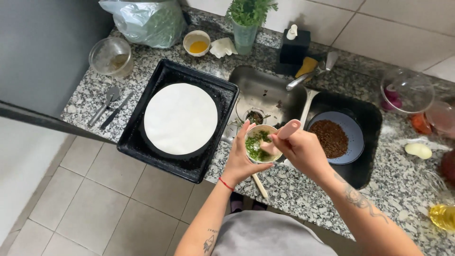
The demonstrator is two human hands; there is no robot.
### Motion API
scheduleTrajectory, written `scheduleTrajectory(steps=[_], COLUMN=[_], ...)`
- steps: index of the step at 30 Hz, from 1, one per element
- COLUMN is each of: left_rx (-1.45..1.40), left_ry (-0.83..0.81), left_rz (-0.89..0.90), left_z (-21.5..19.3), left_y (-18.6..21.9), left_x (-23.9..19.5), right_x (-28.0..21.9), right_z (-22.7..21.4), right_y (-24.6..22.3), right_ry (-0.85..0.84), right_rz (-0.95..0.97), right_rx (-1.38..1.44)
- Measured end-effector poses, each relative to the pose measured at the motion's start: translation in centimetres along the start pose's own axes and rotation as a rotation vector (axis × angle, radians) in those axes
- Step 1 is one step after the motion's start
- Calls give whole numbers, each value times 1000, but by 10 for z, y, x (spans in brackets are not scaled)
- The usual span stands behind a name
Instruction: The person mixes oil and herbs in a small bowl, then brushes the mixture onto a round pizza dough placed on a baking tray. They then use a pizza cutter to score the dough surface with a grid pattern.
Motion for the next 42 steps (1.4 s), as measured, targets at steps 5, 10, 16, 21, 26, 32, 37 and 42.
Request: scheduleTrajectory(steps=[5,10,16,21,26,32,37,42], left_rx=[27,3,41,28,4,-12,-23,18], left_ry=[-9,-12,-19,-36,-28,-52,-18,-23], left_rz=[3,5,24,24,23,9,29,53], left_z=[6,7,9,11,7,7,5,9], left_y=[6,8,7,17,15,22,14,17], left_x=[0,-2,-1,1,0,1,1,0], right_x=[14,3,7,-1,5,6,7,4], right_z=[-17,-14,-20,-14,-22,-14,-33,-37], right_y=[-34,-25,-22,-40,-20,-40,-25,-50], right_ry=[-2,32,38,3,94,60,119,121], right_rz=[63,41,79,119,24,77,55,118], right_rx=[56,-12,-19,152,-60,77,10,202])
Point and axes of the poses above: each hand's wrist, its own x-axis towards the middle knuckle, its own z-axis out of the palm, y = z × x, the point moved 4 cm from there along x, towards the middle knuckle, and after that the axes turned 7 degrees about z, right-handed, at the moved point
